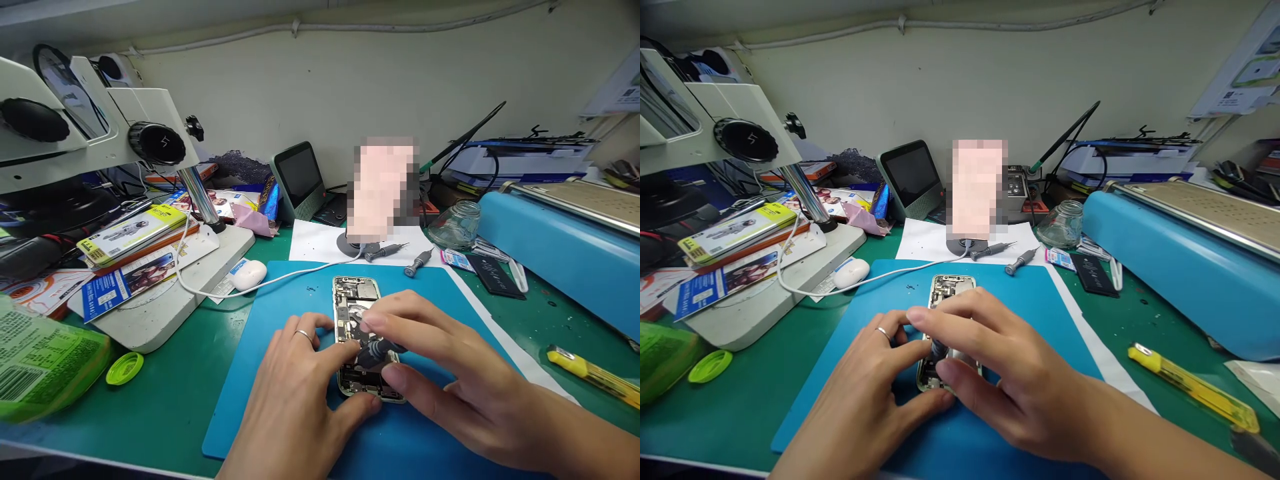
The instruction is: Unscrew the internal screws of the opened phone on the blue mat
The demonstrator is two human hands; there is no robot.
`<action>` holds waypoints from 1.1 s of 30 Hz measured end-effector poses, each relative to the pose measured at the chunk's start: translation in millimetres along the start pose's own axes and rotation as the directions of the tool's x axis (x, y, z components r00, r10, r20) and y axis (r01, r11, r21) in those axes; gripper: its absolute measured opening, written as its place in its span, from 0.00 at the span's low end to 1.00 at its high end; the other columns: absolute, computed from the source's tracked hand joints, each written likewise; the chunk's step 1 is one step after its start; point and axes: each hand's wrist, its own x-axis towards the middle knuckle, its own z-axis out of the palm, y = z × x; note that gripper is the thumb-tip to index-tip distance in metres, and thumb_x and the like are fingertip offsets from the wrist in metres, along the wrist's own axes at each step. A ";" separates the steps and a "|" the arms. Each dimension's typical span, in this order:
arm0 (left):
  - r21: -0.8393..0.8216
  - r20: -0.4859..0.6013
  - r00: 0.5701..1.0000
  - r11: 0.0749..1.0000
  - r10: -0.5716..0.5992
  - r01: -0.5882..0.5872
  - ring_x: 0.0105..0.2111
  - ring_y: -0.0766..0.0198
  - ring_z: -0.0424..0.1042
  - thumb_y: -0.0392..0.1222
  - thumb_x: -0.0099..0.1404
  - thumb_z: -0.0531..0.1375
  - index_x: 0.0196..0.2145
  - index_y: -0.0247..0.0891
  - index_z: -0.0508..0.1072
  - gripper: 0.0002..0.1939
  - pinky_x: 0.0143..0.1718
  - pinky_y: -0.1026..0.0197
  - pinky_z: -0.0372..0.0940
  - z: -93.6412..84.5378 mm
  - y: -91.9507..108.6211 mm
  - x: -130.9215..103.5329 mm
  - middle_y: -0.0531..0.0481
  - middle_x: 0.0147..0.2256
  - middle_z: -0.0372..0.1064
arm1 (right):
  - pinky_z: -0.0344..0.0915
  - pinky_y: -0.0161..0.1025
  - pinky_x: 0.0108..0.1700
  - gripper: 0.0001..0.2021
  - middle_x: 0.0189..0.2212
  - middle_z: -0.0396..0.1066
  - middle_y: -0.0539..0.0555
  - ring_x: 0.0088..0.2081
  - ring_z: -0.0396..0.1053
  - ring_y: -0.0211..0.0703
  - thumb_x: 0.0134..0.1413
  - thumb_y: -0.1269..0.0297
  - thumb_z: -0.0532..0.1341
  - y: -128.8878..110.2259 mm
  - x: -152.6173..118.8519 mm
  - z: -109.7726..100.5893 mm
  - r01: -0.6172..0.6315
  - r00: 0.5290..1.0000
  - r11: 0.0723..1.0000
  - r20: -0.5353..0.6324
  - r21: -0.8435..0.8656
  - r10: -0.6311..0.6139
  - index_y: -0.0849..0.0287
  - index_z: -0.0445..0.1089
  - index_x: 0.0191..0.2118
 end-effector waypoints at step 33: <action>0.014 -0.018 1.000 1.000 0.000 0.000 0.50 0.48 0.69 0.48 0.66 0.72 0.50 0.54 0.80 0.15 0.50 0.41 0.66 -0.9 1.5 1.1 0.50 0.52 0.70 | 0.70 0.37 0.63 0.40 0.61 0.74 0.49 0.57 0.73 0.40 0.65 0.80 0.60 12.9 -3.6 4.7 -0.062 0.998 0.997 0.032 0.054 0.060 0.37 0.56 0.75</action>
